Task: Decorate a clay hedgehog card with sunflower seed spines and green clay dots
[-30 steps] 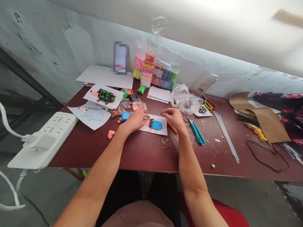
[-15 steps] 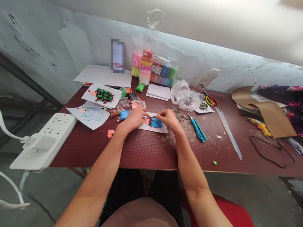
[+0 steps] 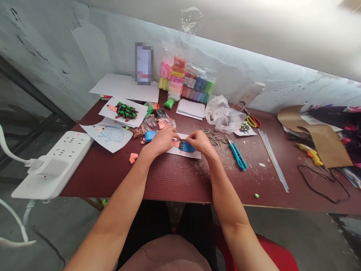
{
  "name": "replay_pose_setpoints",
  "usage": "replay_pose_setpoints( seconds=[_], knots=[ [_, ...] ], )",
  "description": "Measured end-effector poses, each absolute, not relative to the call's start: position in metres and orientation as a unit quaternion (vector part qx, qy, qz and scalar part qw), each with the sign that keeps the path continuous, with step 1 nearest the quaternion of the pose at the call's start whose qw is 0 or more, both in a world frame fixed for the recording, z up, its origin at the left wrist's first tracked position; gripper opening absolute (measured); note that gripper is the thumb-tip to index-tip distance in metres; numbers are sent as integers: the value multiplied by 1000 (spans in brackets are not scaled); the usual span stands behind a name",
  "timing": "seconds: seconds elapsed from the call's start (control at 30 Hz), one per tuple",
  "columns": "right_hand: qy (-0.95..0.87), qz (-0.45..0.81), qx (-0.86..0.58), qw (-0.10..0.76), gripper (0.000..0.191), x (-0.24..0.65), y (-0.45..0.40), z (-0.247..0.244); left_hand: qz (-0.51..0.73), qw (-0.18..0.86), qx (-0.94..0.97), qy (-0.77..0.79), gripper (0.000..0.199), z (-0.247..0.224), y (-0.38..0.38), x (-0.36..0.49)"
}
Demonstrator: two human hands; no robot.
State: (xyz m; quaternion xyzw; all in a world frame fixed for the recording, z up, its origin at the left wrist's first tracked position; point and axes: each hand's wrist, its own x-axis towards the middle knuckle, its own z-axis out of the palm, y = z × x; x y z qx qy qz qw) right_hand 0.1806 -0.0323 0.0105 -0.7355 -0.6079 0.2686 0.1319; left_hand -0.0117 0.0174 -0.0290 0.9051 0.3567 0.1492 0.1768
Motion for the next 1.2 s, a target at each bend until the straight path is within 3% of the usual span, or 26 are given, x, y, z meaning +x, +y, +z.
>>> replay_pose_setpoints(
  seconds=[0.43,0.93,1.2],
  knots=[
    [-622,251,-736,93,32,180,-21,15,148,192,902,357,36,-30,18,-12],
    [-632,242,-735,46,33,178,-15,15,147,193,901,360,40,-31,17,-12],
    [-616,223,-744,129,24,189,-22,16,149,197,900,360,41,-33,19,-12]
  ],
)
